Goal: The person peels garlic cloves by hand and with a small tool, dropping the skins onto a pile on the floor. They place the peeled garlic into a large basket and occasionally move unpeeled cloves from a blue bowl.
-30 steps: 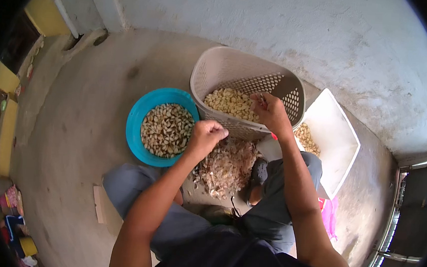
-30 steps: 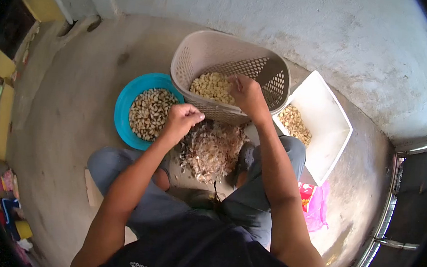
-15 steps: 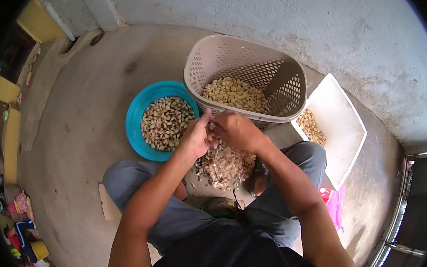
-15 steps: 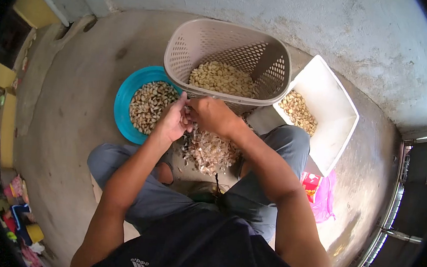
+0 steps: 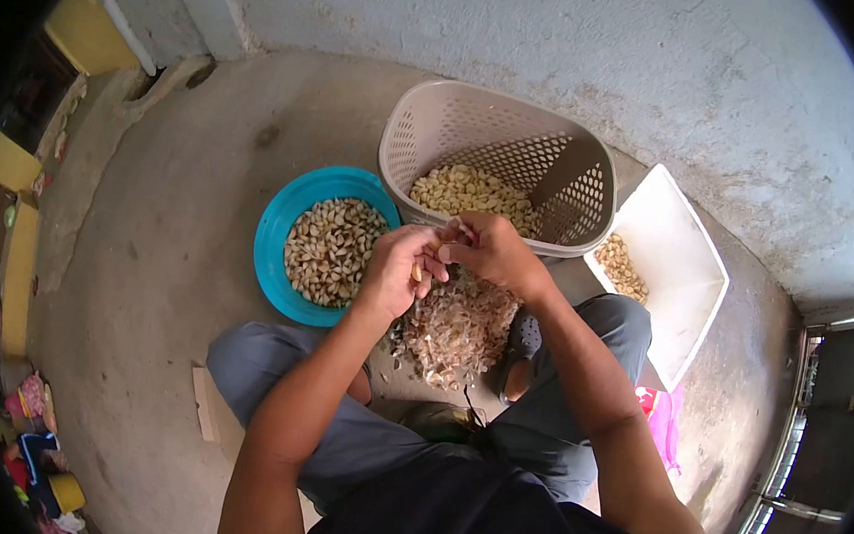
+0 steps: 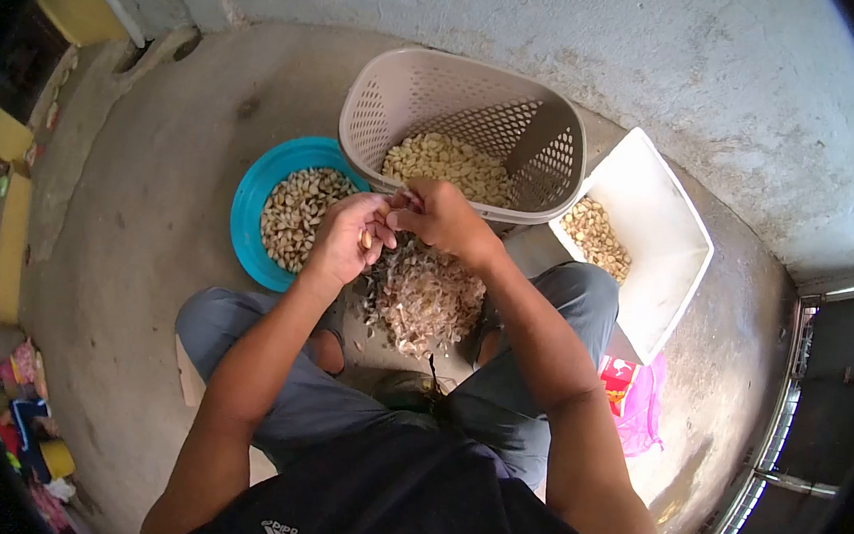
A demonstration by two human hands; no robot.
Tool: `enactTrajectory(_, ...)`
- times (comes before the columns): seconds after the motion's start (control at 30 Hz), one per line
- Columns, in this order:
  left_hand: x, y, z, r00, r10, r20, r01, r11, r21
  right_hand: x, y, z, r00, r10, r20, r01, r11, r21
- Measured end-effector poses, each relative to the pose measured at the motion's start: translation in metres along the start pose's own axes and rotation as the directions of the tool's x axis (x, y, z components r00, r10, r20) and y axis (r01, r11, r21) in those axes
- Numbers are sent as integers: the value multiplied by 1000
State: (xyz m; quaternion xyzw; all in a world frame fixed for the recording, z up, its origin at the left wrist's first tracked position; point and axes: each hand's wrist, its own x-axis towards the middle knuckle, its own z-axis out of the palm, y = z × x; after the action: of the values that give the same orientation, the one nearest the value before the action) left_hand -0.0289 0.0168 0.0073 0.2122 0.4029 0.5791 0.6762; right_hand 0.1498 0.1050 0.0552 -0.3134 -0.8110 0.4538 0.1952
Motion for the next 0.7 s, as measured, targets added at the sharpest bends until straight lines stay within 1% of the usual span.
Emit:
enactTrajectory(0.03,1,1,-2,1000,-1,-16,0,999,-49,1,-3,-3,999,32,9,-32,994,100)
enactTrajectory(0.1,3,4,-6,999,1,-49,-8,989,-149,2,5,-5,989,-141,-45,138,989,-61)
enactTrajectory(0.13,4,6,-9,999,1,-36,-6,988,-152,2,9,-5,972,-229,-59,219,965,-142)
enactTrajectory(0.23,2,11,-7,999,8,-46,-14,990,-138,-3,15,-3,955,-288,-75,259,928,-268)
enactTrajectory(0.33,-1,14,2,998,16,-65,-25,991,-129,-8,9,-5,996,-82,-26,81,996,-42)
enactTrajectory(0.43,-1,8,2,994,1,-112,-15,993,-120,-12,-20,0,998,14,-67,-13,1000,23)
enactTrajectory(0.47,-1,6,1,996,-13,-94,0,990,-140,-11,-10,11,986,-136,-98,143,987,69)
enactTrajectory(0.53,-3,3,4,997,-46,-57,36,983,-178,-7,-9,14,994,-108,-30,106,993,-41)
enactTrajectory(0.57,-3,2,5,997,-50,-64,37,981,-191,-6,-9,14,996,-89,4,89,991,-98)
enactTrajectory(0.6,-4,3,8,996,-52,-72,36,978,-206,-4,-12,12,999,-32,-1,31,994,-105)
enactTrajectory(0.63,-5,5,10,995,-53,-82,34,975,-220,-2,-11,10,1000,-21,-11,20,996,-87)
enactTrajectory(0.7,-4,7,8,998,-5,-57,-5,987,-163,2,-9,6,1000,-3,-28,1,999,-51)
